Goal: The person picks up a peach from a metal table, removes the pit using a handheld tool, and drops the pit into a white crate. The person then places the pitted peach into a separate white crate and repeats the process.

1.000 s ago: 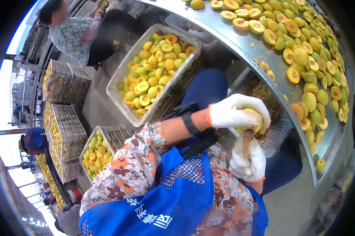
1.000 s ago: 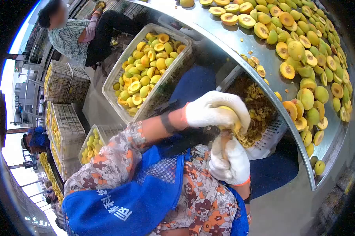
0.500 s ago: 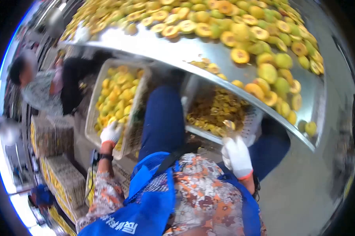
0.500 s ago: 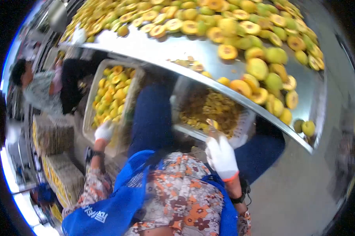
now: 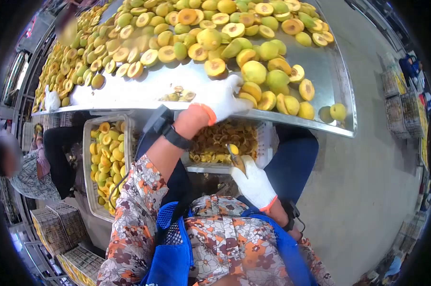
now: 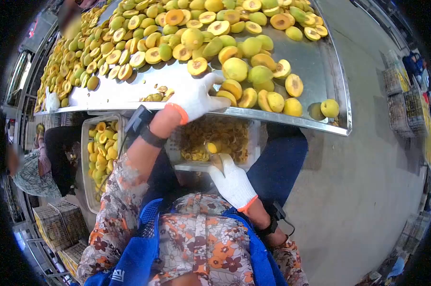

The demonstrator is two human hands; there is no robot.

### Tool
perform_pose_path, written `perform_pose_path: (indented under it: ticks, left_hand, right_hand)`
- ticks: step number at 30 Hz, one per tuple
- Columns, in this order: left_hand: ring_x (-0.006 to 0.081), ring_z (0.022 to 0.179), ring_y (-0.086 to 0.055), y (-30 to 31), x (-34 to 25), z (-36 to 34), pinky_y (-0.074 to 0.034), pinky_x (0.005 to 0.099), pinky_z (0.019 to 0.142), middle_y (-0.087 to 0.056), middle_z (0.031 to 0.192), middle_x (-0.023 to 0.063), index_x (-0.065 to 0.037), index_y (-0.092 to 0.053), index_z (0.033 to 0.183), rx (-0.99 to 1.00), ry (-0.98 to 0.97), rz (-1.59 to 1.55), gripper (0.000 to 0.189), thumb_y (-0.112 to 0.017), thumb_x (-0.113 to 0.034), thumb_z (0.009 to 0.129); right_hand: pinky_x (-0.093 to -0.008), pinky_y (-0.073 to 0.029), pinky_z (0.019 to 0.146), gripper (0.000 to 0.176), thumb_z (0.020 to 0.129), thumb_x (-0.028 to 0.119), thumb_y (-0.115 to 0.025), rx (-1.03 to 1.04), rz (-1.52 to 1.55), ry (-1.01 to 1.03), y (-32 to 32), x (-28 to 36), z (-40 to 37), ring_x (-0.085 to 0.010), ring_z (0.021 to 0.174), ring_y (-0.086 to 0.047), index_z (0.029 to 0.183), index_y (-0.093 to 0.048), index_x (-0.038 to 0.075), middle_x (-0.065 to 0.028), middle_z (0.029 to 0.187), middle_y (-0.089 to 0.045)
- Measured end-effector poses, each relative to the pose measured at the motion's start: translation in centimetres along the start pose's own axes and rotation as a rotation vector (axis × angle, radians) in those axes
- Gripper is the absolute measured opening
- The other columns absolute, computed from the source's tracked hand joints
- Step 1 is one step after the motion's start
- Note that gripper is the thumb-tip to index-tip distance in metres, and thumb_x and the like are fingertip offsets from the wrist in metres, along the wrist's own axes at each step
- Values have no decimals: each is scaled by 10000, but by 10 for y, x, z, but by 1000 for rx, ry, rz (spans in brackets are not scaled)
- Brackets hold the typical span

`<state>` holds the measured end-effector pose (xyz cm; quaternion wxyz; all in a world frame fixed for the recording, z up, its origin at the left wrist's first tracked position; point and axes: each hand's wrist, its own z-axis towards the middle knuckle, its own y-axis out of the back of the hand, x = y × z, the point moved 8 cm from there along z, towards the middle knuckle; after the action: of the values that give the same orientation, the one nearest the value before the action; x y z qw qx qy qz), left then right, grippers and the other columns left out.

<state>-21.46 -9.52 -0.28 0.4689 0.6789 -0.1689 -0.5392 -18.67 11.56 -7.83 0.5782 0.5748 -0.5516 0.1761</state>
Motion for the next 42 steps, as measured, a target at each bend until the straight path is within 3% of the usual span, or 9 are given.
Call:
perform_pose_path:
  ticks: [3,5,13,16,21,26,28,37,42]
  left_hand:
    - [258,960,-686,-9,19,5,-540,362,859,-715,1039,124,-72,-645,1208,119,88,-256,487,-788,-335,824]
    - [219,949,-681,2,13,0,-540,342,853,-713,1040,107,-69,-661,1189,-36,-116,-195,468,-803,-293,803]
    - [170,953,-642,16,8,-14,-524,307,878,-641,941,56,-49,-608,1017,-163,-122,-164,282,-758,-172,812]
    - [176,1048,-637,33,18,-49,-523,349,953,-630,1145,81,17,-544,1250,-369,-63,-981,485,-723,-138,826]
    - [151,968,-607,-2,15,-100,-502,278,841,-624,1071,77,-20,-595,1178,-233,36,-1232,450,-610,-313,837]
    - [140,954,-604,-25,24,-120,-502,280,871,-628,1080,69,-30,-578,1208,-102,184,-1814,382,-530,-348,1001]
    - [140,954,-610,-17,20,-125,-506,279,871,-635,1082,67,-32,-585,1200,-133,220,-1681,394,-489,-377,1036]
    - [179,944,-661,-22,25,-137,-537,329,892,-688,1028,103,-14,-643,1123,-227,336,-1342,595,-348,-529,1075]
    - [186,997,-679,-17,16,-136,-545,326,916,-703,1096,119,12,-656,1175,-124,263,-1382,574,-372,-479,1085]
  right_hand:
    - [-554,-521,715,408,985,327,-594,-30,-6,34,7,0,-7,-539,885,-637,1216,-480,10,-343,899,-650]
    - [-558,-518,713,402,986,330,-594,-14,52,-58,11,-2,-5,-539,889,-637,1211,-483,15,-343,902,-650]
    - [-529,-533,733,434,972,307,-641,-104,133,124,22,39,1,-510,910,-658,1233,-512,-16,-323,934,-669]
    - [-504,-542,726,464,962,284,-662,-142,244,166,25,37,-4,-494,907,-671,1263,-509,-35,-314,943,-675]
    - [-488,-550,721,428,955,219,-681,-46,246,111,28,49,-8,-468,931,-681,1270,-537,-33,-314,1002,-668]
    - [-501,-556,700,214,959,150,-654,-234,-289,671,16,72,-20,-484,866,-662,1139,-661,36,-357,1137,-601]
    - [-491,-563,701,233,938,139,-664,-100,-65,419,14,62,-12,-468,862,-671,1151,-662,46,-356,1158,-593]
    - [-456,-573,717,200,934,116,-630,-98,-241,363,17,74,-4,-433,875,-686,1124,-661,62,-317,1238,-576]
    - [-455,-565,731,172,969,127,-610,-83,74,154,15,52,-1,-455,881,-670,1130,-660,96,-303,1240,-552]
